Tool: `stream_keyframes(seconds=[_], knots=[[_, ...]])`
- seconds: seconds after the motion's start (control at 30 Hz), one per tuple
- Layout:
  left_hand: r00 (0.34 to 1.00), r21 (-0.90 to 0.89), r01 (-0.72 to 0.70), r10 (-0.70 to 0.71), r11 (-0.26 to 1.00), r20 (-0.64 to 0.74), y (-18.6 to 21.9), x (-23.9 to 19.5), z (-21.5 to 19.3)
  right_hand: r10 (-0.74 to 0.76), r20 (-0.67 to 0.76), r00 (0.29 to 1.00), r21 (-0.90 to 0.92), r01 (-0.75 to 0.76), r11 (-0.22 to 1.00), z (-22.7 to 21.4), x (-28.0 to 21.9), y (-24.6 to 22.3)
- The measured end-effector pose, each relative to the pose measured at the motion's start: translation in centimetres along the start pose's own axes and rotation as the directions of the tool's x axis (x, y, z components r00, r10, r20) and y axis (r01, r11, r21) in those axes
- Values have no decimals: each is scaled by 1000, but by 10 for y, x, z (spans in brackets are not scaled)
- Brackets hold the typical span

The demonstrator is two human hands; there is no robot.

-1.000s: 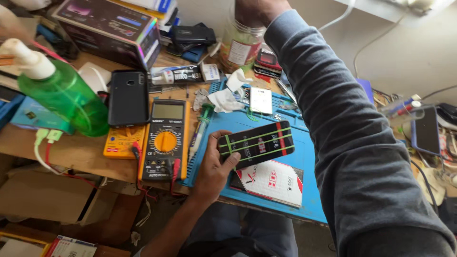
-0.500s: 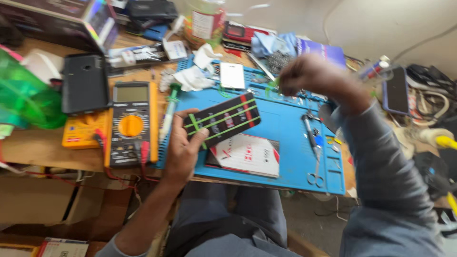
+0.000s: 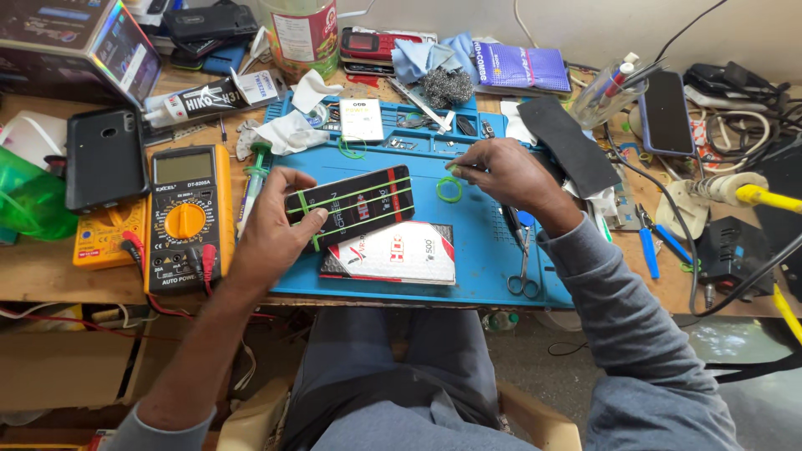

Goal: The person assembles a smartphone by placing the screen onto the internal chassis, then secures the unit with multiple green rubber bands. The person handles the phone, screen, and rubber bands throughout the process.

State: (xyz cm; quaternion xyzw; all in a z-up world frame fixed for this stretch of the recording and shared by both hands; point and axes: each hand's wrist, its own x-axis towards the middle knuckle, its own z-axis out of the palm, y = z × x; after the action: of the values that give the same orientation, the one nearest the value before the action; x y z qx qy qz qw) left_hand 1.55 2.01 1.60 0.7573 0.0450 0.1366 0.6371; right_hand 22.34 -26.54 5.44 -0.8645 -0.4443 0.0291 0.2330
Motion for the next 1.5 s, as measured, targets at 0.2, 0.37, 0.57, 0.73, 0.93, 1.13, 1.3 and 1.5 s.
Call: stream_keyframes(seconds=[0.2, 0.37, 0.57, 0.73, 0.93, 1.13, 1.3, 1.5], knots=[[953, 625, 58, -231, 779, 199, 46, 26, -10, 251, 42, 967, 514, -237, 825, -11, -13, 4], [907, 744, -140, -217, 653, 361, 48, 44, 26, 294, -78, 953, 869, -80, 488, 12, -28, -18], [848, 720, -139, -293, 680, 441, 51, 43, 60, 298, -313, 902, 802, 83, 591, 32, -46, -26], [875, 670, -330, -52, 665, 482, 70, 39, 62, 222, -485, 846, 657, 185, 731, 26, -64, -32], [865, 781, -483, 78, 395, 496, 81, 22, 71, 112, -485, 867, 402, 107, 909, 23, -73, -44], [806, 615, -590, 337, 522, 487, 65, 17, 74, -217, -507, 834, 41, 276, 960, 29, -77, -49], [795, 608, -605, 358, 514, 489, 56, 18, 79, -296, -483, 824, -53, 310, 949, 31, -78, -47], [800, 595, -600, 412, 535, 436, 57, 17, 77, -297, -493, 818, -95, 289, 953, 35, -83, -43]])
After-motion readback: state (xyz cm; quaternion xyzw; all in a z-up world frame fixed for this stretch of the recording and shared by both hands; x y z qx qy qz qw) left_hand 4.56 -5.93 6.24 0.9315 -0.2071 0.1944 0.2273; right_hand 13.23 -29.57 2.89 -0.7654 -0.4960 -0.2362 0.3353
